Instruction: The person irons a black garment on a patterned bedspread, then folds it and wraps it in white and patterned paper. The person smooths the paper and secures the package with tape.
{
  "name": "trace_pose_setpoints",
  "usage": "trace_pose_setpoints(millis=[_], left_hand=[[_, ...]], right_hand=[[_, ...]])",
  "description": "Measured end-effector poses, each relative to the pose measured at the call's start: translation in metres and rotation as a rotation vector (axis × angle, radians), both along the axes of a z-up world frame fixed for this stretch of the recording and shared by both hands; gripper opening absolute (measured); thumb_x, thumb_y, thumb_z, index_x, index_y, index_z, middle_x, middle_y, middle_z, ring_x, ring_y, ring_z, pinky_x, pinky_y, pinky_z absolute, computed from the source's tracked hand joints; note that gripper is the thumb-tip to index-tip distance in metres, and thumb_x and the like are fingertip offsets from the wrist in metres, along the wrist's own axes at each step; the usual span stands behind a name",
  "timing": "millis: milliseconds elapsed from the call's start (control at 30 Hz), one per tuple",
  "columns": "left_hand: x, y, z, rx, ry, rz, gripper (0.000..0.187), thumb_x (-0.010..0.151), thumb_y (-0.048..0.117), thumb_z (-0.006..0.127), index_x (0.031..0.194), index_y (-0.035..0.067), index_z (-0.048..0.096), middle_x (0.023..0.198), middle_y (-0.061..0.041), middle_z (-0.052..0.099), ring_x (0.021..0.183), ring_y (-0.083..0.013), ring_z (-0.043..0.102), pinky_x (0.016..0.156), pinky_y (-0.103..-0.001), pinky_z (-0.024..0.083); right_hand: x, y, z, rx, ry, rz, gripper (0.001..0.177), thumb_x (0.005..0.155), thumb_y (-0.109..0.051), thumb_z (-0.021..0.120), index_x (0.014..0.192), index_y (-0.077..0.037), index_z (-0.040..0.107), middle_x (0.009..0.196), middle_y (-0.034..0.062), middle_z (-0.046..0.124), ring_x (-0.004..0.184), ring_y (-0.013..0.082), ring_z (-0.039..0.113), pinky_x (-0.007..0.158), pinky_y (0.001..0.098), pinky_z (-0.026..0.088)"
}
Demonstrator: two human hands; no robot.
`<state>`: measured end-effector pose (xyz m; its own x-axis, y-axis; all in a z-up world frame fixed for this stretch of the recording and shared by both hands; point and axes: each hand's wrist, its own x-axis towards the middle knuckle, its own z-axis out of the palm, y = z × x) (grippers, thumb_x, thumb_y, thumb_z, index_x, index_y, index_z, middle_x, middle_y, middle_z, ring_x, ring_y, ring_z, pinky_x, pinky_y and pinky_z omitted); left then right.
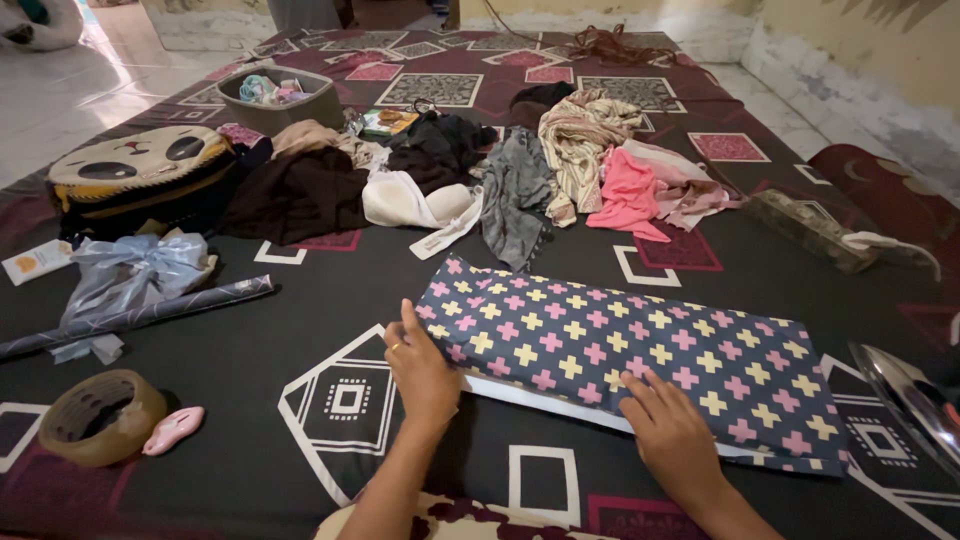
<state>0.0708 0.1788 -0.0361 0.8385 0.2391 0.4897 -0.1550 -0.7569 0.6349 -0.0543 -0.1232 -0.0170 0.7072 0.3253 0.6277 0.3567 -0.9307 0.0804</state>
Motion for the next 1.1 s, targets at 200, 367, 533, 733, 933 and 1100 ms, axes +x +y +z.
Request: trace_pose_setpoints(millis=[200,367,533,733,933,1100], left_hand=[[-0.004,-0.003,-0.006,-0.309,-0.103,0.066,0.1,0.075,-0.016,0.063,0.161,0.002,0.014,0.151,-0.033,0.027,0.119,-0.0399,0.053,0.106,-0.046,0.045],[0.011,0.03,0.004,-1.02,0.262,0.229,0.1,0.077,-0.012,0.063,0.161,0.007,0.013,0.134,-0.022,0.053,0.112,-0.0296,0.061,0.099,-0.042,0.052],[0.001,0.045,0.018,-0.762,0.11,0.327,0.079,0.076,-0.011,0.07,0.147,-0.003,0.034,0.128,-0.026,0.046,0.106,-0.0358,0.062,0.096,-0.044,0.052],[-0.042,-0.018,0.042,0.252,-0.381,-0.43,0.051,0.09,0.012,0.07,0.139,0.013,0.056,0.144,-0.01,0.054,0.135,-0.0334,0.054,0.114,-0.048,0.042],[-0.064,-0.065,0.022,0.639,0.023,-0.873,0.07,0.09,0.048,0.065,0.152,0.028,0.042,0.163,-0.001,0.031,0.149,-0.0321,0.028,0.116,-0.056,0.019],[-0.057,-0.042,0.012,0.666,0.047,-0.775,0.067,0.097,0.057,0.053,0.155,0.027,0.038,0.165,-0.004,0.03,0.149,-0.031,0.027,0.118,-0.052,0.02]], right_hand=[[-0.002,-0.001,-0.004,0.0,0.008,-0.005,0.026,0.073,0.002,0.065,0.097,-0.006,0.067,0.125,0.0124,0.068,0.122,0.037,0.062,0.1,0.0476,0.05],[0.002,-0.004,-0.007,0.003,0.005,-0.011,0.041,0.076,0.0,0.065,0.113,-0.014,0.072,0.126,0.0125,0.067,0.121,0.0375,0.061,0.1,0.0496,0.049],[0.002,-0.005,-0.008,-0.026,0.0,0.004,0.044,0.075,0.0,0.063,0.114,-0.018,0.073,0.128,0.0115,0.067,0.121,0.0387,0.062,0.098,0.0502,0.05],[0.003,-0.009,-0.005,-0.115,-0.042,0.06,0.036,0.079,-0.011,0.061,0.112,-0.014,0.073,0.129,0.0122,0.065,0.118,0.0404,0.061,0.096,0.051,0.049],[-0.007,-0.02,-0.008,-0.145,0.008,0.122,0.04,0.08,-0.014,0.059,0.119,-0.013,0.071,0.136,0.0108,0.062,0.124,0.0389,0.057,0.099,0.0507,0.048],[-0.024,-0.038,-0.008,-0.168,0.091,0.128,0.037,0.081,-0.016,0.06,0.116,-0.009,0.069,0.137,0.0089,0.061,0.127,0.0342,0.057,0.1,0.0495,0.047]])
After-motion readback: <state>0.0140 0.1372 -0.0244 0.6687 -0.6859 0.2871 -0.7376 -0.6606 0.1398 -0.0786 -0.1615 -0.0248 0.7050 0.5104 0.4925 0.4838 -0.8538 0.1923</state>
